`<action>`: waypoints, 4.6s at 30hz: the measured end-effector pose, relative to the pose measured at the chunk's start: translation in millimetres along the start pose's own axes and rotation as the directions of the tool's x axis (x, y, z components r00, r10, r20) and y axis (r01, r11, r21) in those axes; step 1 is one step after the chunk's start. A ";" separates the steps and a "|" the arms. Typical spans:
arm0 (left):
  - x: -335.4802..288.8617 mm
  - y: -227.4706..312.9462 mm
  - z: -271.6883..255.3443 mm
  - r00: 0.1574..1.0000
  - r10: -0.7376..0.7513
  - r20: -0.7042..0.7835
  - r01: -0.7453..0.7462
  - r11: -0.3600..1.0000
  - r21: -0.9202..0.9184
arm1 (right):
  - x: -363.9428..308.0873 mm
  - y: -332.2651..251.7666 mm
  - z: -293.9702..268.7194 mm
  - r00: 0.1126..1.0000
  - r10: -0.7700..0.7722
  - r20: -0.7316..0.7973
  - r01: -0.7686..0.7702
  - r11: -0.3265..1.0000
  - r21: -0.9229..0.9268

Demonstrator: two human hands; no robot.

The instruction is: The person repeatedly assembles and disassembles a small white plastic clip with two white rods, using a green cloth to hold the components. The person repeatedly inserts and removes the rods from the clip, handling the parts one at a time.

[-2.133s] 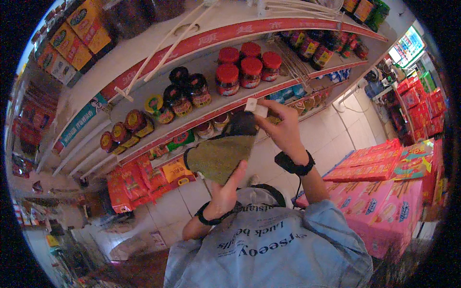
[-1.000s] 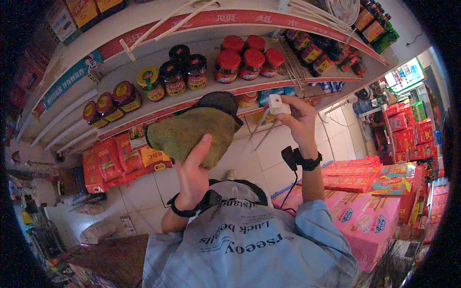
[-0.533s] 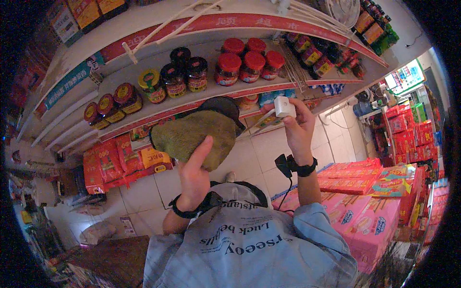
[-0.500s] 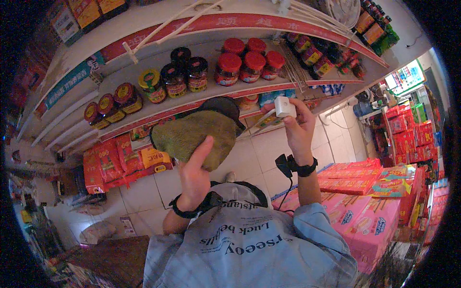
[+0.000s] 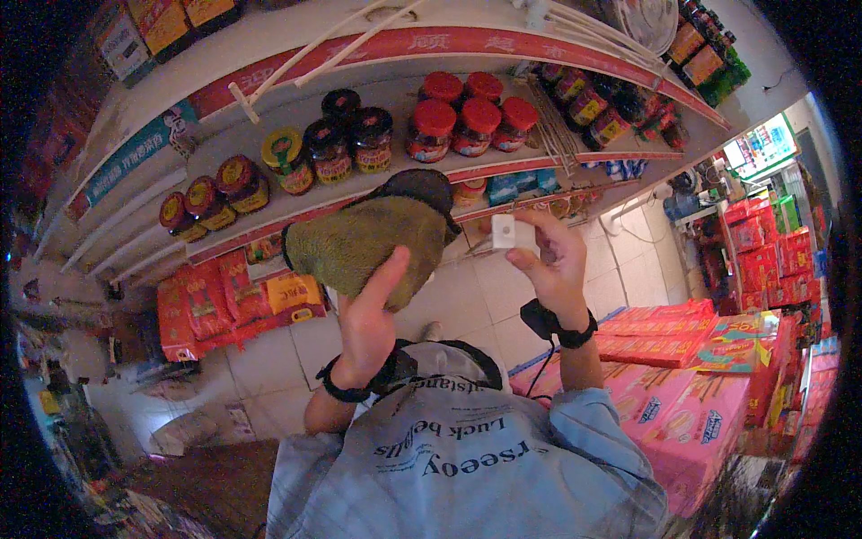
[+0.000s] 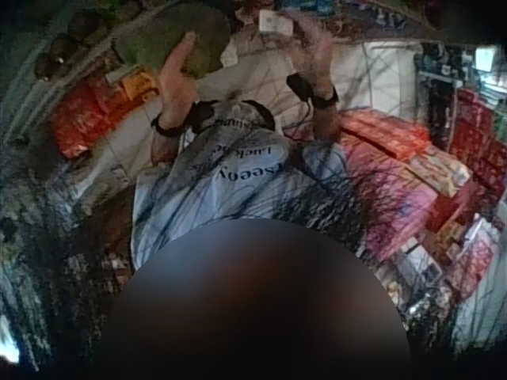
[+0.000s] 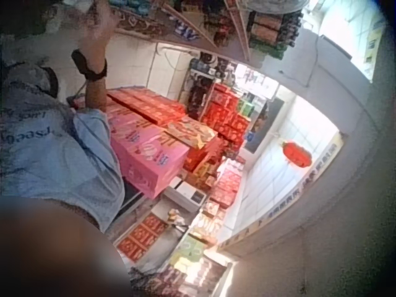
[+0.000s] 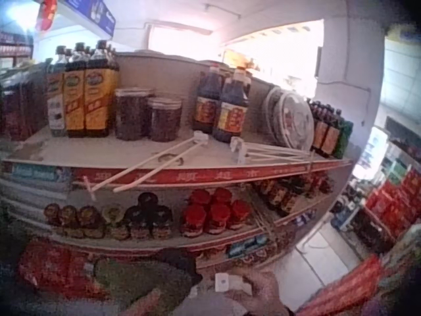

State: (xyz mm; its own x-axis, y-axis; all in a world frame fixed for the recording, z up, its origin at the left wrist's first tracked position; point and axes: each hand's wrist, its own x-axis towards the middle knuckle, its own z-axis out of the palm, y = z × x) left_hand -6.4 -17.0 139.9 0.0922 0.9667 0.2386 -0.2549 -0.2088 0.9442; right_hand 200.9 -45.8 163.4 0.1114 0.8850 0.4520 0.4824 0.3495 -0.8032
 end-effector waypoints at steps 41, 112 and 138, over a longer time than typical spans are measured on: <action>19.4 -37.9 4.5 0.853 -0.196 0.483 0.395 0.847 -0.354 | 5.3 -18.7 19.0 0.980 0.068 0.187 -0.078 0.996 0.051; -22.8 -65.8 -58.6 0.968 -0.237 0.086 0.252 0.920 -0.300 | -1.1 -22.8 8.5 0.992 -0.025 0.122 0.017 0.997 0.072; -3.6 -72.7 -60.2 0.928 -0.246 0.279 0.366 0.741 -0.563 | -2.2 -29.0 3.3 0.985 0.156 -0.079 -0.118 0.926 0.357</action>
State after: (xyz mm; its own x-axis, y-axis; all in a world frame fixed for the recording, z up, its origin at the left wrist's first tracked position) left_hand -46.1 3.6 56.8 0.4173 0.9073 0.0522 -0.6972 0.2828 0.6587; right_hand 183.7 -56.8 184.4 0.2534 0.9017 0.3504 0.1232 0.3292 -0.9362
